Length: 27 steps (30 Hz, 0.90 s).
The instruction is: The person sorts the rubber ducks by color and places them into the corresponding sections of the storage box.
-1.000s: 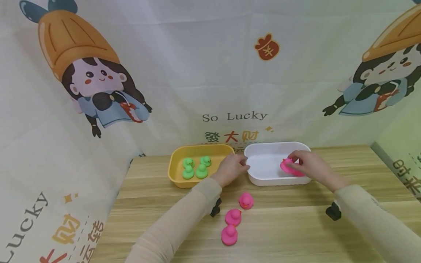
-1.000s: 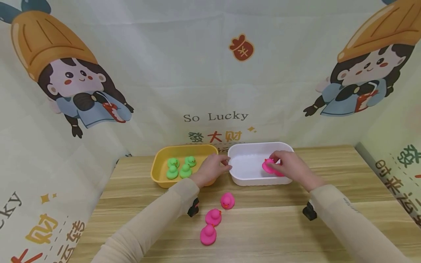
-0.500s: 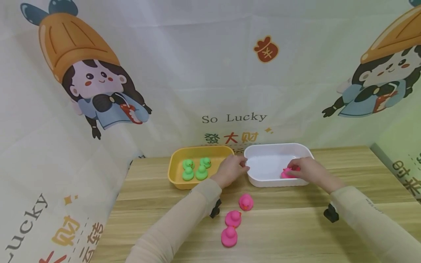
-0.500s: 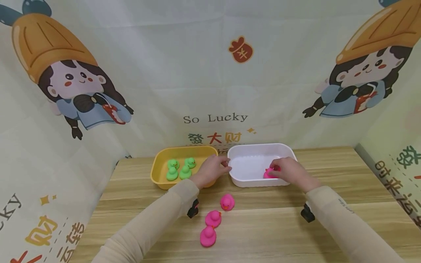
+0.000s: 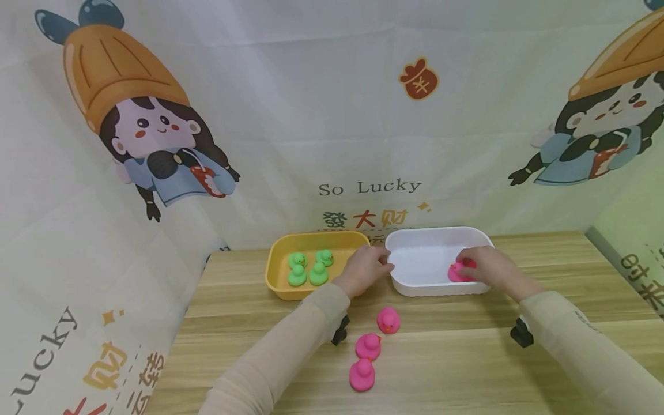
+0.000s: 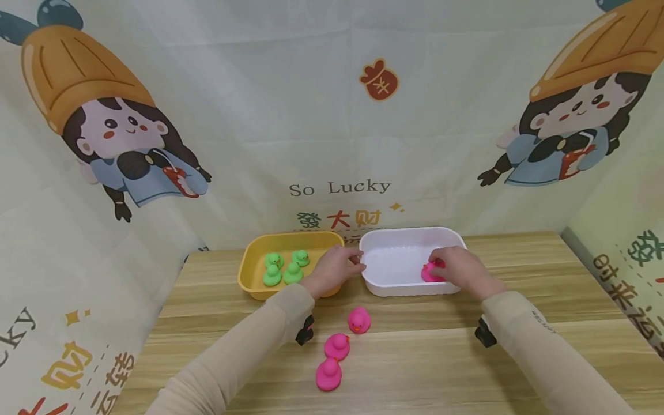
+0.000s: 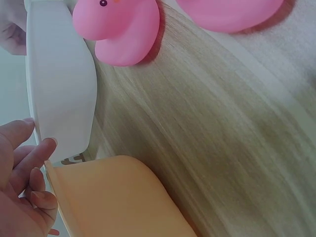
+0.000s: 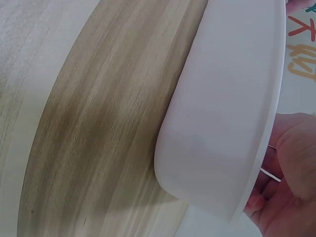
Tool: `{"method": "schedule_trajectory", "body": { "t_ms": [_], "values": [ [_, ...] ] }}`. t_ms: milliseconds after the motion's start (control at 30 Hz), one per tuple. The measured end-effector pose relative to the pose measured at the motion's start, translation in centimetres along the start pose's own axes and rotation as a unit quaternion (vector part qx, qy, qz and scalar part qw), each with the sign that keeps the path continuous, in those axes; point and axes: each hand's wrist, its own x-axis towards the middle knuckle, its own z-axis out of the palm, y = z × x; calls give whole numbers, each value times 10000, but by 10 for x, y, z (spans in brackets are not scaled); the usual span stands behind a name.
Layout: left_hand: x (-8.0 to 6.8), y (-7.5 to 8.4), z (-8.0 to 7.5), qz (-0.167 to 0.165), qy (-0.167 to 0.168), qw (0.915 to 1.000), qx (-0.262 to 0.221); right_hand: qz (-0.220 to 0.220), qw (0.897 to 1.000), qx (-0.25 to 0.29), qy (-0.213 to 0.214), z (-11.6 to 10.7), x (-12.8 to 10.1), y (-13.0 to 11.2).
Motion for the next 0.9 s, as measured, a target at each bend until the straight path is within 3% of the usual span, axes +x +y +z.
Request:
{"method": "schedule_trajectory", "body": {
  "t_ms": [533,733,900],
  "values": [
    [-1,2,-1,-156,-51,9999,-32,488,9988,-8,-103,-4,0,-8],
    [-1,-2,-2,86,-49,9999,-124,107,9997,111,184,-6,-10,-23],
    [2,-2,-3,255,-114,9996,-67,-601,9959,-30,669,-4,-22,-40]
  ]
}}
